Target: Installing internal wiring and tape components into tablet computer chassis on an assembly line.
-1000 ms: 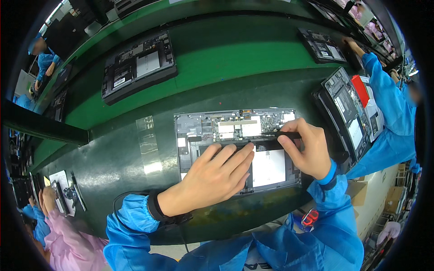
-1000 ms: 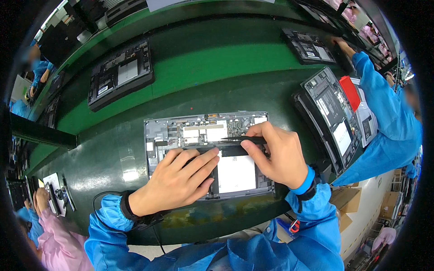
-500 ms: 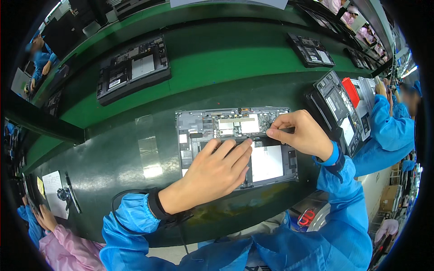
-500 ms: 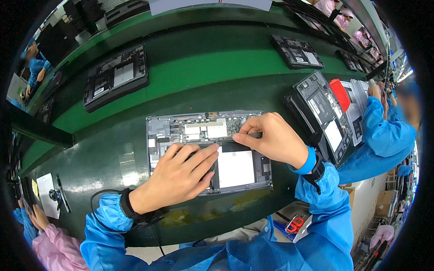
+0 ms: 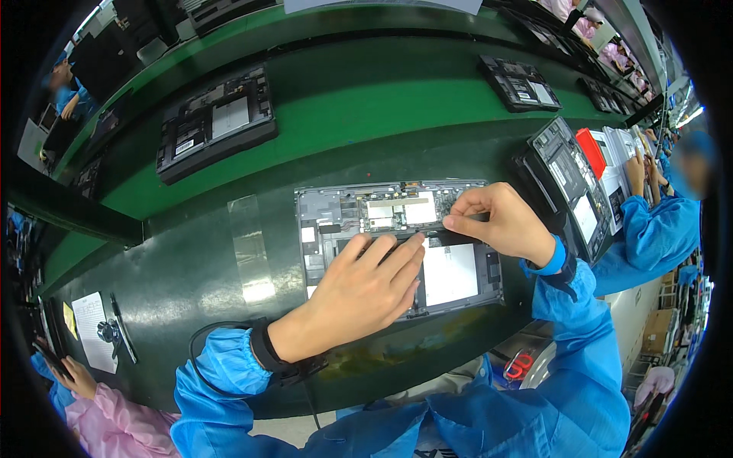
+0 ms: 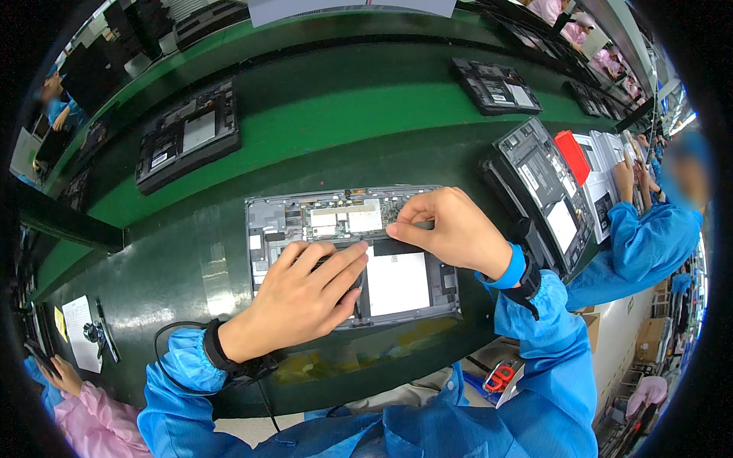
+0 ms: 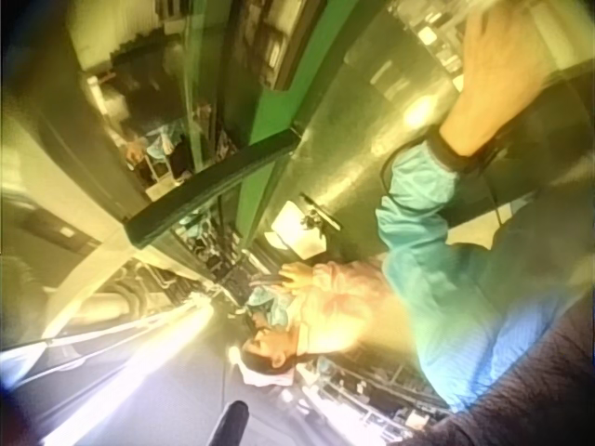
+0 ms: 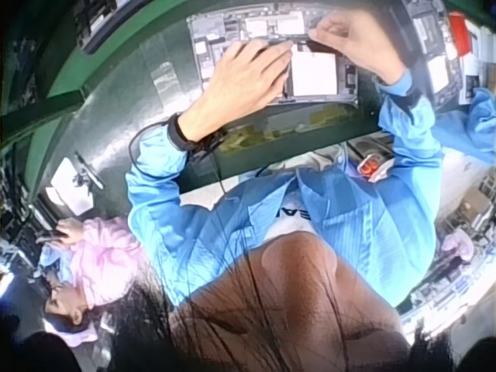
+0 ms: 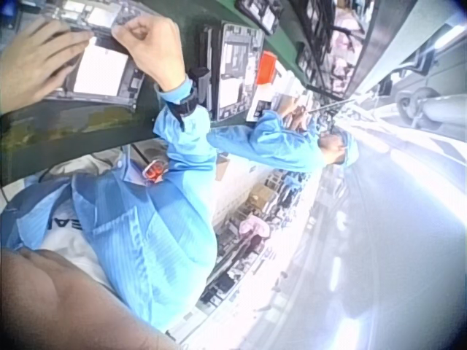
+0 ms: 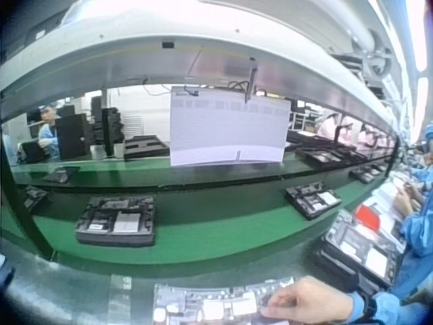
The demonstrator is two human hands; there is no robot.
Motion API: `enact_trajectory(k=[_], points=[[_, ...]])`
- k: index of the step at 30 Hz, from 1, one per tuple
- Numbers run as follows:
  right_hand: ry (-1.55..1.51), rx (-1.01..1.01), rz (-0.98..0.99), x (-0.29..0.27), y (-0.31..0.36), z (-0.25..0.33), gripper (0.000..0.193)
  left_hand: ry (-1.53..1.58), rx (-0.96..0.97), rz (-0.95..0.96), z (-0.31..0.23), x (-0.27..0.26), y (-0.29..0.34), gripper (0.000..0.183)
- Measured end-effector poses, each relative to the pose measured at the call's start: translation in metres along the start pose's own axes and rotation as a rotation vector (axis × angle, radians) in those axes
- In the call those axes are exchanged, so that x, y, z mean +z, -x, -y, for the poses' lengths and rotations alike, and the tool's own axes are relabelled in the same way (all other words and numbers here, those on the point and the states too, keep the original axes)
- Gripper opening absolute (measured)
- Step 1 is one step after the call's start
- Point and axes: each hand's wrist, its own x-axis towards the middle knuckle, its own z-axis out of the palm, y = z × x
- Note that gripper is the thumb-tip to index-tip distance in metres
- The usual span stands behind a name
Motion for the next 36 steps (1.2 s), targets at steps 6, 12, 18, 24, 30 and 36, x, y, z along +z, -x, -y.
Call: enact_trajectory(k=[6, 12, 18, 24, 30, 36], points=[[0.011, -0.068, 0.003, 0.002, -0.001, -0.004, 0.026, -0.018, -0.006, 0.013, 0.000, -0.004, 0.000, 0.046], [0.395, -0.312, -0.326, 0.012, -0.003, 0.005, 0.033, -0.013, 0.034, 0.016, 0.003, -0.002, -0.001, 0.043], [0.313, -0.242, -0.248, 0.035, -0.017, 0.000, 0.046, 0.042, 0.030, 0.090, 0.008, -0.008, 0.001, 0.048], [0.363, -0.428, -0.247, 0.021, -0.019, -0.003, 0.032, 0.004, 0.049, 0.025, 0.011, -0.004, 0.003, 0.048], [0.606, -0.825, -0.170, 0.020, -0.008, -0.006, 0.034, 0.056, 0.005, 0.044, 0.011, -0.002, 0.005, 0.048], [0.748, -0.885, -0.124, 0.019, -0.003, -0.002, 0.033, 0.036, 0.014, 0.069, 0.008, -0.005, 0.006, 0.049]])
